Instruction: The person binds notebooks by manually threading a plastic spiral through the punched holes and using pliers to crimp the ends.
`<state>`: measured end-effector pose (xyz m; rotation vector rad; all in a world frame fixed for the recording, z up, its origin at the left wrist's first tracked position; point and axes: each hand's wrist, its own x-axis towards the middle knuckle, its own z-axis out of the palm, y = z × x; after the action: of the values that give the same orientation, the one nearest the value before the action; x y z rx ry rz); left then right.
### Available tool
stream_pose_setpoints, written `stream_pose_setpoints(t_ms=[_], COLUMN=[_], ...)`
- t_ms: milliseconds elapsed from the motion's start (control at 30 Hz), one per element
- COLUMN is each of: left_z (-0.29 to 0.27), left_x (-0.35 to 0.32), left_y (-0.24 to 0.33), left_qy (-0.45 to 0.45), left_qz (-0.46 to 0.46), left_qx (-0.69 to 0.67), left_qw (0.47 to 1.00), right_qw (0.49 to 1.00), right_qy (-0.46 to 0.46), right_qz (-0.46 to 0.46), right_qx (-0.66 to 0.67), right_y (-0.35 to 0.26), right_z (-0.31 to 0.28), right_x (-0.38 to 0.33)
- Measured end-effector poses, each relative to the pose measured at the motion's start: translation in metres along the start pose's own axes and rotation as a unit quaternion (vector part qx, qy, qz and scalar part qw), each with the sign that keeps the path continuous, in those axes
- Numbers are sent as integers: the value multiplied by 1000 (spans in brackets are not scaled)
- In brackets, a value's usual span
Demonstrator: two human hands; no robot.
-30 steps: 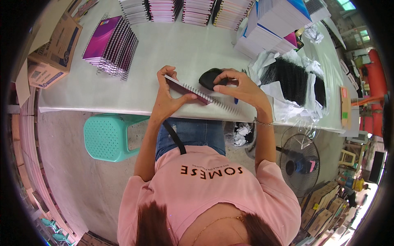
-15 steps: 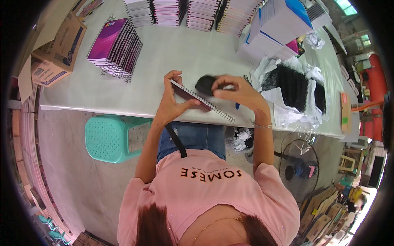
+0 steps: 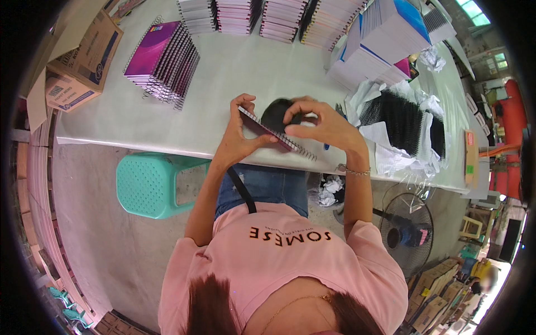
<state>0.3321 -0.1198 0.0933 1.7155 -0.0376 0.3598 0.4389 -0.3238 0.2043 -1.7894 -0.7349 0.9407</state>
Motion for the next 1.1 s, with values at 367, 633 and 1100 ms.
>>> stream_pose_setpoints(t_ms=[367, 633, 1100], left_z=[10, 20, 12], left_x=[4, -10, -7], left_y=[11, 22, 30], left_qy=[27, 97, 109], left_qz=[-3, -53, -44], left_qx=[20, 0, -23], left_qw=[999, 994, 993], right_qw=[930, 789, 821], right_qy=[276, 442, 546], right_qz=[-131, 147, 27], right_qx=[-206, -401, -166], right_y=[47, 88, 78], right_z=[7, 43, 29], right_x=[23, -39, -59])
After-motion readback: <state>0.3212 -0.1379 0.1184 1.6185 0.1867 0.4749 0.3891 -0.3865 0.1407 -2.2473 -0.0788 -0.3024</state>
